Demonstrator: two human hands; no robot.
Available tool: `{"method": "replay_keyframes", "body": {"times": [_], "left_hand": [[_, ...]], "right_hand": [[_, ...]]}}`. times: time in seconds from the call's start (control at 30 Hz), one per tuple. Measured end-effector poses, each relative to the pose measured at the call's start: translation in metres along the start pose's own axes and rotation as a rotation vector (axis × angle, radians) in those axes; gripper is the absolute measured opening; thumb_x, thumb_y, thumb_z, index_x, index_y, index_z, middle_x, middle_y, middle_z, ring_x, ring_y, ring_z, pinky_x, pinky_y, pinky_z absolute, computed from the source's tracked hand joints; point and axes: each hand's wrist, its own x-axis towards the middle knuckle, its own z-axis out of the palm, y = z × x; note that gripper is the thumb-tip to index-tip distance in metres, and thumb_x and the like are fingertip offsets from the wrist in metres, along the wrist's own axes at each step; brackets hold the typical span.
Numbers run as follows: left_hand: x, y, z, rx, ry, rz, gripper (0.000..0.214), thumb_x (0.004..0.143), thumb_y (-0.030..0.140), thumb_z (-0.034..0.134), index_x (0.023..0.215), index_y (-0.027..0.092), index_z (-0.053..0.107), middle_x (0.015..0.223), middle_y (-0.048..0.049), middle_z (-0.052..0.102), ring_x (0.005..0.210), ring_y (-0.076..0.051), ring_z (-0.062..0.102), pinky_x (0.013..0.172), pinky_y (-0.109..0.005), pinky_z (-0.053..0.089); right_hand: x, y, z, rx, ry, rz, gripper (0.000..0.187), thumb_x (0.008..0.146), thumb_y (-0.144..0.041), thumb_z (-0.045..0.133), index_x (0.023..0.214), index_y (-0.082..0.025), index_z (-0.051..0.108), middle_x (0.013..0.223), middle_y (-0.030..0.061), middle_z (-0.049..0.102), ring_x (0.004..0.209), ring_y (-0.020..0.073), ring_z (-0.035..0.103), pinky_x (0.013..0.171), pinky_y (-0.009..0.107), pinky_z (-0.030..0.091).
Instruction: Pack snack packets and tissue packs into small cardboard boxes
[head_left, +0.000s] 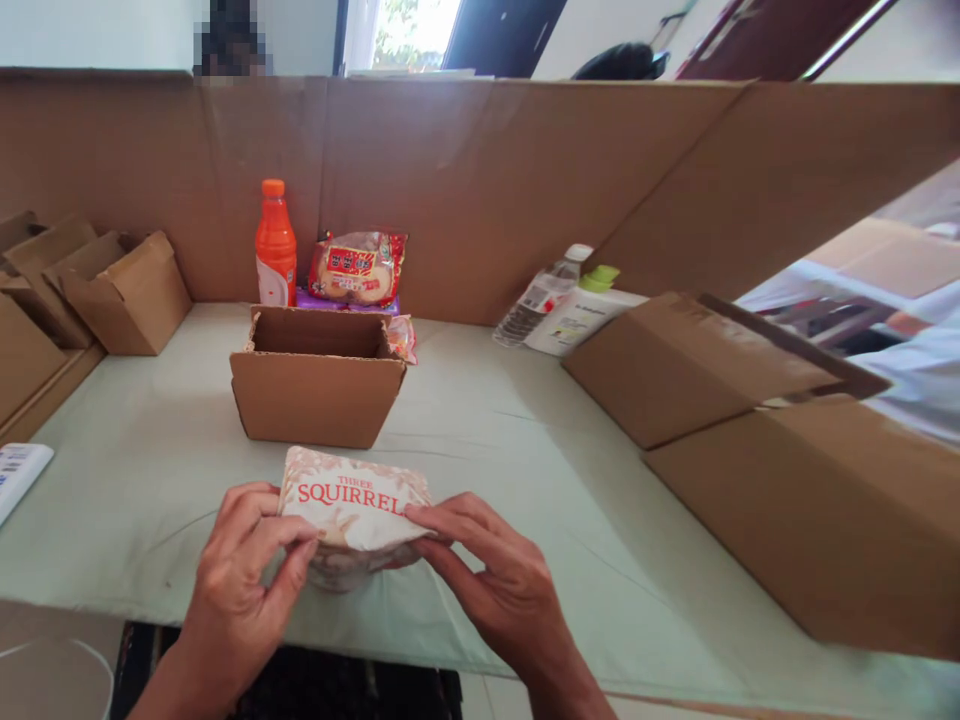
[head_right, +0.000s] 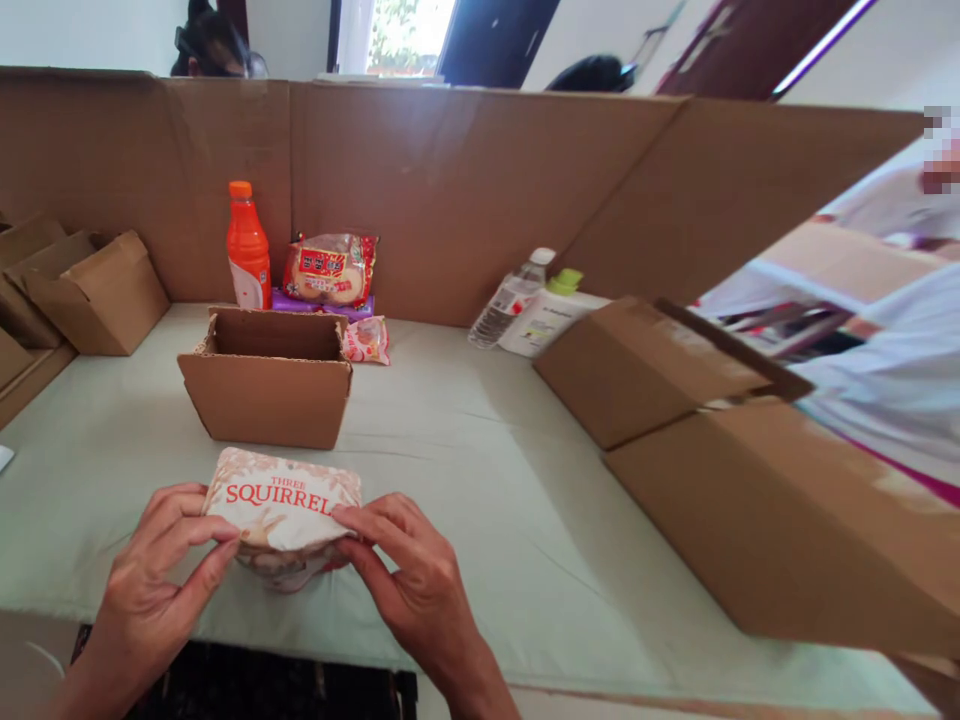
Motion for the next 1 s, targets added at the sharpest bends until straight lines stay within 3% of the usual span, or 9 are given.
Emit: {"method": "replay_keyframes", "body": {"times": [0.17,0.3,0.43,0.5,0.63,0.73,0.8,0.9,1.0], "left_hand": [[0.001,0.001,-0.009,-0.088,-0.049,-0.101,0.014,0.088,0.018,0.063,0.092,0.027,0.074,0.092,-0.0030,0.069,0.089,-0.018,0.067,0.078,-0.028,0.058],[0.002,0.001,-0.011,-0.176,-0.162,-0.285,0.027,0.089,0.029,0.062,0.114,0.027,0.072,0.097,-0.0035,0.073,0.089,-0.019,0.070,0.077,-0.029,0.059],[0.000,0.001,-0.007,-0.037,-0.211,-0.184,0.044,0.086,0.025,0.063,0.130,0.025,0.063,0.107,-0.0062,0.071,0.099,-0.022,0.068,0.084,-0.032,0.059],[-0.002,0.000,-0.005,0.035,-0.193,-0.071,0.042,0.088,0.020,0.060,0.130,0.024,0.061,0.104,-0.0065,0.069,0.097,-0.021,0.066,0.083,-0.032,0.058],[-0.004,0.001,-0.007,0.103,-0.144,0.054,0.020,0.091,0.013,0.059,0.102,0.025,0.068,0.093,-0.0047,0.062,0.099,-0.021,0.062,0.083,-0.033,0.057],[0.000,0.004,-0.013,0.138,-0.201,0.045,0.022,0.091,0.008,0.054,0.091,0.024,0.069,0.122,-0.0096,0.059,0.127,-0.027,0.053,0.099,-0.044,0.052],[0.005,0.004,-0.015,0.101,-0.281,0.017,0.019,0.091,0.010,0.054,0.093,0.024,0.067,0.138,-0.0102,0.055,0.136,-0.029,0.047,0.105,-0.047,0.048],[0.012,-0.002,-0.011,-0.052,-0.407,-0.074,0.010,0.089,0.017,0.059,0.094,0.023,0.065,0.112,-0.0056,0.071,0.110,-0.022,0.066,0.092,-0.037,0.054],[0.017,-0.009,-0.004,-0.182,-0.454,-0.263,0.007,0.089,0.021,0.057,0.087,0.022,0.063,0.085,0.0005,0.074,0.078,-0.015,0.069,0.070,-0.026,0.053]], "right_hand": [[-0.003,0.004,0.000,-0.021,0.045,-0.038,0.023,0.090,-0.020,0.067,0.107,-0.032,0.077,0.096,0.0049,0.065,0.087,0.0173,0.067,0.074,0.032,0.060],[-0.005,0.004,-0.003,-0.063,0.015,-0.067,0.023,0.090,-0.030,0.069,0.113,-0.032,0.073,0.143,0.0103,0.055,0.125,0.0288,0.058,0.093,0.047,0.056],[-0.001,0.003,-0.005,-0.134,-0.082,-0.164,0.032,0.088,-0.037,0.072,0.119,-0.029,0.067,0.142,0.0111,0.060,0.141,0.0329,0.045,0.104,0.054,0.048],[0.002,0.002,-0.005,-0.164,-0.110,-0.210,0.025,0.091,-0.029,0.070,0.116,-0.027,0.065,0.129,0.0094,0.069,0.138,0.0308,0.049,0.101,0.051,0.048],[0.007,0.001,-0.001,-0.106,-0.140,-0.228,0.014,0.095,-0.016,0.060,0.104,-0.026,0.064,0.100,0.0027,0.078,0.110,0.0236,0.069,0.096,0.045,0.048],[0.008,-0.001,0.003,-0.014,-0.134,-0.199,0.016,0.094,-0.010,0.058,0.099,-0.024,0.062,0.086,-0.0006,0.076,0.079,0.0164,0.072,0.091,0.041,0.051],[0.008,-0.002,0.004,0.021,-0.110,-0.176,0.016,0.093,-0.009,0.058,0.097,-0.024,0.062,0.080,-0.0014,0.074,0.070,0.0148,0.069,0.085,0.038,0.053],[0.007,0.000,0.008,0.048,-0.053,-0.066,0.013,0.089,-0.013,0.063,0.094,-0.024,0.065,0.078,-0.0001,0.072,0.074,0.0165,0.067,0.072,0.031,0.055],[0.003,0.007,0.016,0.189,0.006,0.181,0.014,0.087,-0.022,0.067,0.100,-0.024,0.066,0.084,0.0014,0.073,0.075,0.0166,0.068,0.066,0.027,0.056]]}}
